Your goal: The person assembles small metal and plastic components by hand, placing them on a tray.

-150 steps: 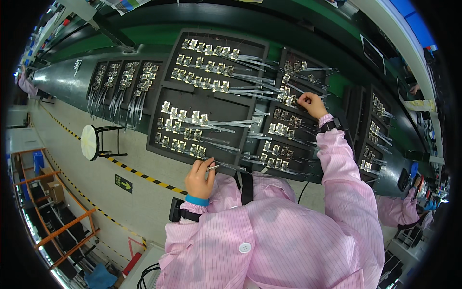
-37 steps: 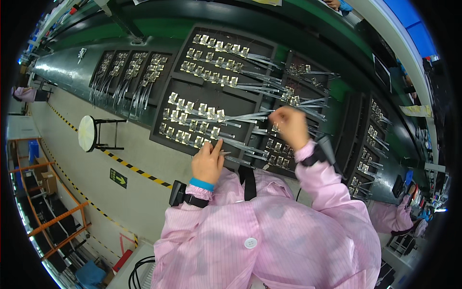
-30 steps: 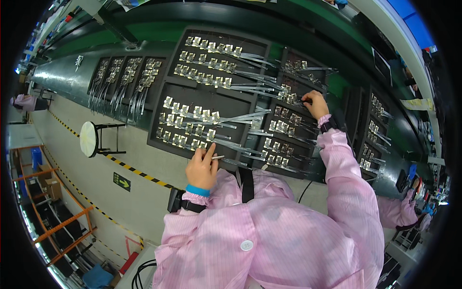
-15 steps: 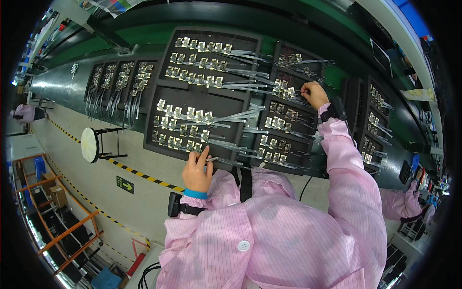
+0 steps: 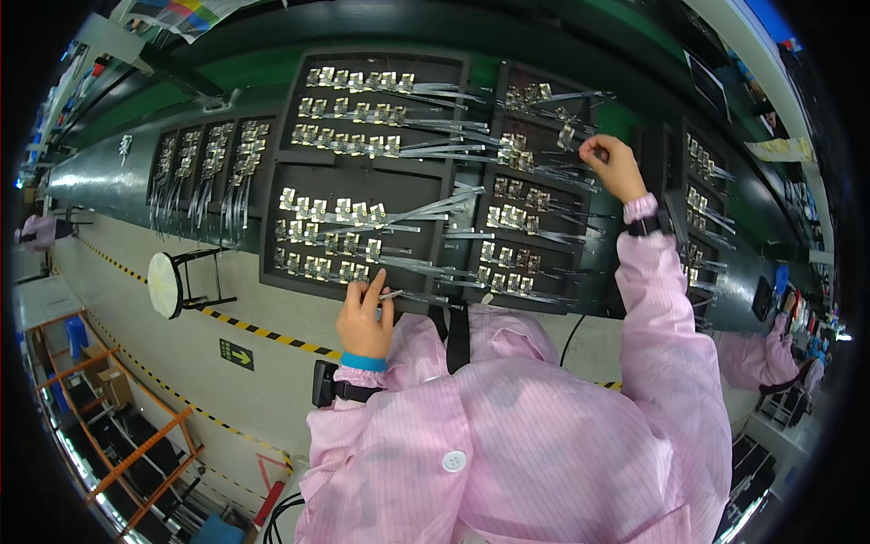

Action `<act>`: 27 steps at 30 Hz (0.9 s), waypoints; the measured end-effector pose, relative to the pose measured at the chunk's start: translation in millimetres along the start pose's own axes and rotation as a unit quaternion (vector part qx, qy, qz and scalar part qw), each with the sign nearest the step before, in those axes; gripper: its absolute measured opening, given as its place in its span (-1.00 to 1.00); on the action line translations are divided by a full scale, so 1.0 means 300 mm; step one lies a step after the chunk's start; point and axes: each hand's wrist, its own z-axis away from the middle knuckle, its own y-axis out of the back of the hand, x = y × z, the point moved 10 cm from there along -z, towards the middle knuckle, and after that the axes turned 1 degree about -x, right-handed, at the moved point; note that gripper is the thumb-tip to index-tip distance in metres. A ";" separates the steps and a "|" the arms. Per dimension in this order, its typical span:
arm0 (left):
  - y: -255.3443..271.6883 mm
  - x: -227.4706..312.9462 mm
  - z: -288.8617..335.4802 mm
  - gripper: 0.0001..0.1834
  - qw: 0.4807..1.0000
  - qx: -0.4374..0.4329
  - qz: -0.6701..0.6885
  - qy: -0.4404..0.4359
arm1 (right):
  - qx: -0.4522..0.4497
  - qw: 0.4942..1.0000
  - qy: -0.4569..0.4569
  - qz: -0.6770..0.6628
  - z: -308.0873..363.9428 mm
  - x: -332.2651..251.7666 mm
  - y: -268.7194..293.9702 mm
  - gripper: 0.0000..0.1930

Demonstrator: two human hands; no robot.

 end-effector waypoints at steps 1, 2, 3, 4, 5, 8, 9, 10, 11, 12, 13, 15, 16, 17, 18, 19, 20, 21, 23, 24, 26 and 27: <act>-0.003 -0.012 0.002 -0.59 1.000 -0.001 0.006 0.009 | 0.000 1.000 0.005 -0.011 0.054 -0.028 0.011 -0.91; -0.001 -0.007 0.001 -0.59 1.000 0.005 0.002 -0.001 | -0.023 1.000 0.002 -0.020 0.113 -0.035 0.001 -0.93; -0.007 -0.007 0.000 -0.59 1.000 0.001 0.005 -0.003 | -0.078 0.996 -0.033 -0.009 0.177 -0.031 -0.030 -0.95; -0.010 -0.010 0.000 -0.61 1.000 0.002 0.003 0.000 | -0.109 0.993 -0.046 -0.019 0.248 -0.031 -0.063 -0.95; -0.012 -0.011 -0.001 -0.62 1.000 0.004 0.000 0.001 | -0.121 0.991 -0.054 -0.032 0.320 -0.026 -0.092 -0.95; -0.013 -0.014 -0.013 -0.64 1.000 0.008 0.011 -0.010 | -0.172 0.979 -0.102 -0.048 0.509 0.014 -0.214 -0.94; -0.012 -0.010 -0.017 -0.64 1.000 0.008 0.015 -0.014 | -0.179 0.974 -0.124 -0.068 0.564 0.048 -0.251 -0.94; -0.013 -0.002 -0.021 -0.64 1.000 0.001 0.008 -0.015 | -0.196 0.969 -0.140 -0.064 0.609 0.075 -0.282 -0.94; -0.015 -0.003 -0.021 -0.64 1.000 -0.001 0.008 -0.017 | -0.212 0.963 -0.154 -0.060 0.640 0.090 -0.308 -0.94; -0.022 -0.008 -0.020 -0.64 1.000 -0.010 0.006 -0.018 | -0.211 0.963 -0.156 -0.062 0.656 0.094 -0.319 -0.94; -0.027 -0.010 -0.019 -0.63 1.000 -0.018 0.004 -0.019 | -0.216 0.962 -0.162 -0.051 0.670 0.098 -0.332 -0.94; -0.030 -0.007 -0.019 -0.63 1.000 -0.022 0.001 -0.017 | -0.218 0.960 -0.172 -0.043 0.687 0.115 -0.351 -0.94; -0.031 -0.008 -0.019 -0.63 1.000 -0.023 -0.001 -0.013 | -0.218 0.960 -0.174 -0.038 0.691 0.127 -0.363 -0.94; -0.031 -0.007 -0.019 -0.63 1.000 -0.024 -0.002 -0.014 | -0.218 0.960 -0.174 -0.033 0.693 0.136 -0.372 -0.94; -0.032 -0.007 -0.019 -0.62 1.000 -0.025 -0.008 -0.016 | -0.218 0.960 -0.175 -0.035 0.694 0.140 -0.378 -0.94; -0.032 -0.006 -0.019 -0.62 0.999 -0.026 -0.013 -0.018 | -0.222 0.959 -0.176 -0.030 0.696 0.143 -0.385 -0.94; -0.031 -0.006 -0.020 -0.62 0.999 -0.026 -0.013 -0.018 | -0.225 0.958 -0.176 -0.024 0.698 0.147 -0.392 -0.94; -0.032 -0.007 -0.020 -0.62 0.999 -0.029 -0.010 -0.017 | -0.225 0.958 -0.176 -0.024 0.700 0.151 -0.401 -0.94; -0.031 -0.005 -0.022 -0.62 0.999 -0.031 -0.006 -0.016 | -0.224 0.956 -0.185 0.024 0.706 0.164 -0.410 -0.93; -0.029 -0.001 -0.023 -0.62 0.999 -0.031 -0.005 -0.018 | -0.224 0.957 -0.185 0.024 0.709 0.157 -0.412 -0.93; -0.026 0.001 -0.025 -0.62 0.999 -0.030 -0.004 -0.021 | -0.183 0.966 -0.163 0.086 0.696 0.121 -0.380 -0.90; -0.026 0.000 -0.025 -0.62 0.999 -0.030 0.000 -0.022 | -0.183 0.966 -0.162 0.086 0.690 0.105 -0.371 -0.90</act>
